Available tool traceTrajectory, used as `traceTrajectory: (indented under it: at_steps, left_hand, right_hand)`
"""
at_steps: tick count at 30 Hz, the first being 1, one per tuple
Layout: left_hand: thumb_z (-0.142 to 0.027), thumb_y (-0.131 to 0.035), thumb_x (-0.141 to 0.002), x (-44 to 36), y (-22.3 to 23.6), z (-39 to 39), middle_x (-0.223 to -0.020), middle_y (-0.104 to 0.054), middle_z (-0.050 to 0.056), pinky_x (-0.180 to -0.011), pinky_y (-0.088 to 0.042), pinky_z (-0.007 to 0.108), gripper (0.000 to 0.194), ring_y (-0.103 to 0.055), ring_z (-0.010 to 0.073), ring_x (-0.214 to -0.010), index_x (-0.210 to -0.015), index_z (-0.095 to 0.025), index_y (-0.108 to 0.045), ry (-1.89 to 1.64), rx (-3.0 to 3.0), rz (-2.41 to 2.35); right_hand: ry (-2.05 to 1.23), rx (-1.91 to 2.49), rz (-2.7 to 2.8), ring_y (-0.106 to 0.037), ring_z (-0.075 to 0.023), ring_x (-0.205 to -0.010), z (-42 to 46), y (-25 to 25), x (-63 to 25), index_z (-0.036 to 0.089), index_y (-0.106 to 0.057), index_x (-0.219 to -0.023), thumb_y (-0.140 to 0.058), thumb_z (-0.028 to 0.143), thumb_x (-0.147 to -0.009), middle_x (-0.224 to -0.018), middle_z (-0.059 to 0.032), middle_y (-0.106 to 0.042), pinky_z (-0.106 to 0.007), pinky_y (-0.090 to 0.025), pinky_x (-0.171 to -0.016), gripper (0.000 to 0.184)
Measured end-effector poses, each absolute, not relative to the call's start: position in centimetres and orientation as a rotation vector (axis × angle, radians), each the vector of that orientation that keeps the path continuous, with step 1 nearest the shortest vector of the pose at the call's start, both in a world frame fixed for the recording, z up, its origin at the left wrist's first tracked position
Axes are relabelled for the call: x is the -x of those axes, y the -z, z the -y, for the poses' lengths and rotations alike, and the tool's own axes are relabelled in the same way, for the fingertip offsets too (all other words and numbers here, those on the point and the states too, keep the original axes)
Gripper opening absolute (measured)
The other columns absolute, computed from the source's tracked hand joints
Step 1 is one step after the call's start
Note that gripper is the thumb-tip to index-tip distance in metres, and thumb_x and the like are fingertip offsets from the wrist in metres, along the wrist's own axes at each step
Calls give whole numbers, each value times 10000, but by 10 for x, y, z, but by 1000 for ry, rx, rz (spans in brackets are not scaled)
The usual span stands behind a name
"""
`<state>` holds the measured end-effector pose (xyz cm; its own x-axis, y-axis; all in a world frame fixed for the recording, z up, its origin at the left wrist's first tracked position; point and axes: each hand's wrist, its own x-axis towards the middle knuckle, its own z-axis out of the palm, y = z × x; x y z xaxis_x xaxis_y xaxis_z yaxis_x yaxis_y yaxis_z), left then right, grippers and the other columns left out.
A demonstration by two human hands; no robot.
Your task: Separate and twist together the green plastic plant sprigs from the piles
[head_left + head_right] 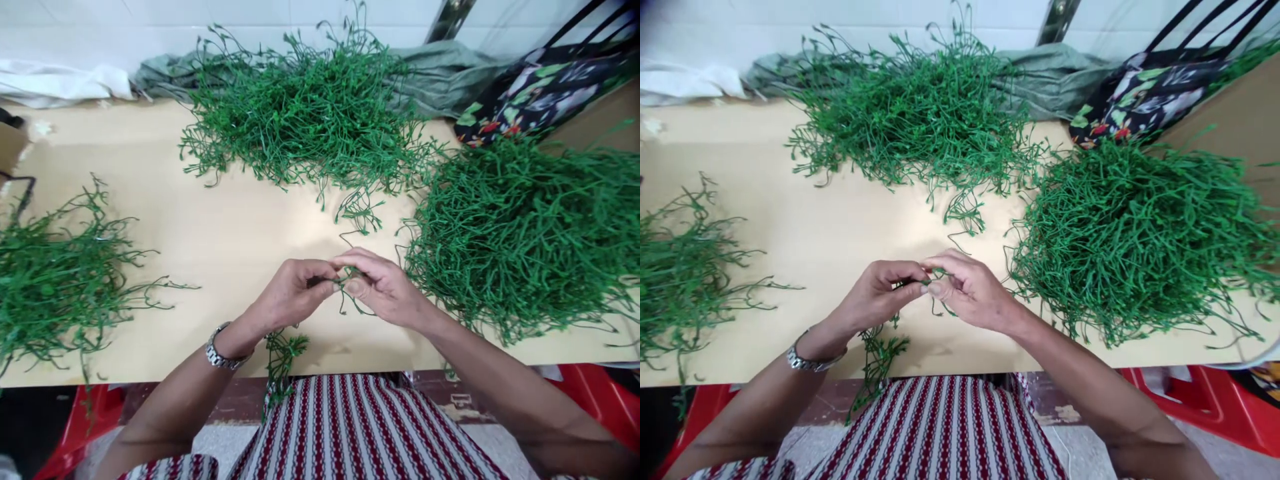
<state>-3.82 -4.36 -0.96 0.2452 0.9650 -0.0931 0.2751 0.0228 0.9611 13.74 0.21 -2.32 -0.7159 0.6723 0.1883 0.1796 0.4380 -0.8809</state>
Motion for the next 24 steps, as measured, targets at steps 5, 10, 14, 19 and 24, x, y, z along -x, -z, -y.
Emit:
traceTrajectory:
  at_steps: [5, 10, 14, 19, 24]
  left_hand:
    - [-174, -509, -770, 35, 10, 48, -612, -592, 29, -557, -396, 223, 158, -506, 100, -570, -699, -102, -630, -873, -1649, -1360]
    - [-120, -449, -790, 34, 7, 51, -609, -564, 15, -532, -361, 206, 178, -474, 86, -552, -720, -118, -613, -759, -1942, -1397]
    - [-78, -415, -753, 37, 3, 49, -529, -482, -15, -493, -305, 219, 193, -397, 84, -485, -614, -146, -529, -555, -2180, -1351]
    - [-7, -368, -676, 42, -4, 45, -513, -466, -18, -553, -336, 232, 211, -410, 99, -504, -568, -172, -444, -332, -2271, -943]
    - [18, -366, -557, 38, -13, 46, -538, -526, -3, -574, -357, 253, 213, -459, 125, -534, -533, -194, -380, -171, -2158, -598]
  right_hand:
    - [-1292, 806, 2122, -501, -85, -637, 6, 33, -137, 162, -596, -937, -564, 262, -810, -757, -10, -537, -207, -406, -568, 164]
    - [-1108, 750, 2161, -474, -83, -589, 7, 31, -140, 153, -617, -853, -547, 202, -814, -673, -5, -525, -202, -374, -529, 94]
    - [-1040, 666, 2270, -490, -104, -623, 5, 25, -143, 146, -606, -788, -508, 166, -821, -677, -25, -542, -226, -385, -569, 106]
    - [-1051, 402, 2464, -439, -116, -608, 8, 18, -150, 154, -552, -683, -465, 156, -821, -606, -6, -475, -252, -351, -587, 163]
    - [-1262, 152, 2560, -402, -121, -608, 16, 10, -153, 180, -500, -625, -411, 128, -812, -573, 11, -400, -258, -350, -607, 213]
